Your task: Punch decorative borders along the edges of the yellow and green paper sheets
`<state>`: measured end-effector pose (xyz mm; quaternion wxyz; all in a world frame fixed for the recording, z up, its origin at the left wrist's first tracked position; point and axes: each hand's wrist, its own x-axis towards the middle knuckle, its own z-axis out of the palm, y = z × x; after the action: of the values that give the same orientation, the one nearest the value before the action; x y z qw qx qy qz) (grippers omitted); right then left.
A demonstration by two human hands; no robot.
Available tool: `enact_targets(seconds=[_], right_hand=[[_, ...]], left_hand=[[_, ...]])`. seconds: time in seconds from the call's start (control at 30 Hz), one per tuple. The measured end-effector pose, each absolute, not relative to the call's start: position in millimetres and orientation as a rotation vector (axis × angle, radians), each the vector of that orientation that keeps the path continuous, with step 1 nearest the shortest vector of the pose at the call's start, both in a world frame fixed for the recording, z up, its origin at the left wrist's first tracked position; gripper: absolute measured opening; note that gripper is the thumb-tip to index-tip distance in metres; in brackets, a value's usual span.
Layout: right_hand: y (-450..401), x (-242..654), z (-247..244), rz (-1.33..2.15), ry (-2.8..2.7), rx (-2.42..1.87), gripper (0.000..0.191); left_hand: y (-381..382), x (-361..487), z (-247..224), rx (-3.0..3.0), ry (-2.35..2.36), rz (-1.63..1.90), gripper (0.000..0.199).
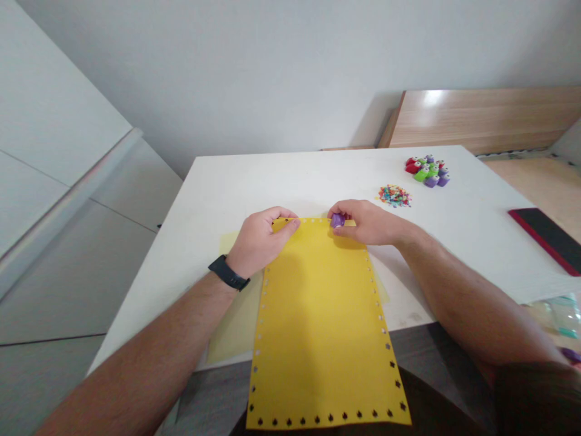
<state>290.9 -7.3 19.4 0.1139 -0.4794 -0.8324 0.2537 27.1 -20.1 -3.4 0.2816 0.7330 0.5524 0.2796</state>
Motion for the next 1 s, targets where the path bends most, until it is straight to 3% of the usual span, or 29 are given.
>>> enact_targets(seconds=[1.0], right_hand=[[-7.2, 290.6, 18.3, 0.695, -2.509, -1.420, 0.025]], left_hand=[[-21.6, 28.5, -3.7, 1.959, 1.466, 0.775, 0.042]])
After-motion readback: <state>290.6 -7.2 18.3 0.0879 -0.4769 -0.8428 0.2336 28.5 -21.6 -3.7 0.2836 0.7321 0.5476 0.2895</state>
